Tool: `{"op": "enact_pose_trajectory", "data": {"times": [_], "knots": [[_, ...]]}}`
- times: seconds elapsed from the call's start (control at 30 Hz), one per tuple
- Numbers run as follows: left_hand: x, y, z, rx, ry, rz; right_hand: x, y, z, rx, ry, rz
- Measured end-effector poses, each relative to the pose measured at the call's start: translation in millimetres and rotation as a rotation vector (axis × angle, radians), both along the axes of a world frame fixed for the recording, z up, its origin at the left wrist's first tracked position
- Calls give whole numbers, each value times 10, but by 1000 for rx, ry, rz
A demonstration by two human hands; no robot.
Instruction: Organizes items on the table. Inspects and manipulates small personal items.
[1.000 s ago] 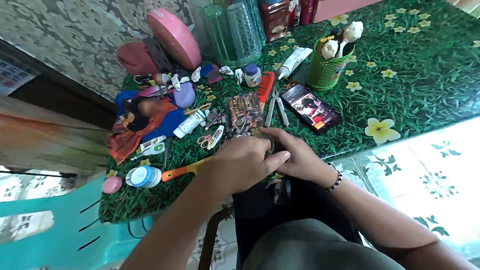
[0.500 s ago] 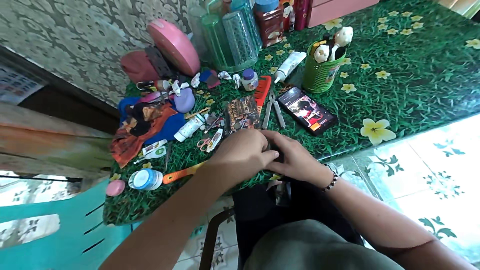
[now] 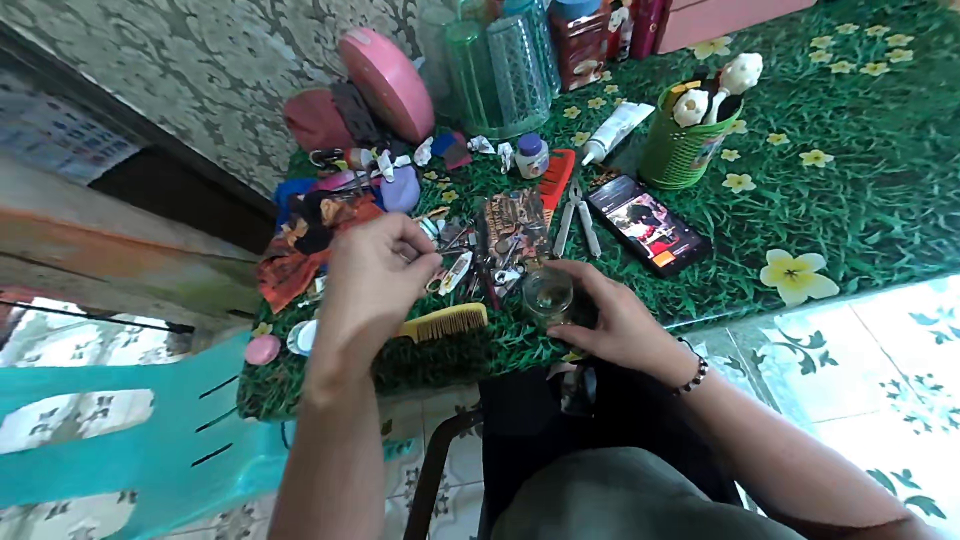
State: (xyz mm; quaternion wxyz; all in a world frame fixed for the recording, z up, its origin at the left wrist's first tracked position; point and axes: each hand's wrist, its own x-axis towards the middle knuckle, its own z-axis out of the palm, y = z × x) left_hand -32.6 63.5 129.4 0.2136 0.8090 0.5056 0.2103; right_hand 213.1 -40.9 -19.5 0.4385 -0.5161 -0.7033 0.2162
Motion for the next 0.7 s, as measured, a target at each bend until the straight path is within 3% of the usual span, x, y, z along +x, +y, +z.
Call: {"op": "enact_pose_trajectory", "data": {"times": [0.07, 0.2, 0.4, 0.57, 0.7], "knots": [[-41, 62, -213, -83, -41, 68, 9, -13, -1, -4, 31, -14], [-137, 58, -621, -48, -157, -4, 7, -35, -5, 1, 65, -54], [-84, -5, -931, 16, -303, 71, -2, -30, -8, -21, 59, -69], [84, 152, -965, 84, -102, 141, 2, -25, -19, -6, 46, -64], [294, 244, -880, -25, 131, 187, -2, -27, -20, -10, 39, -66]]}}
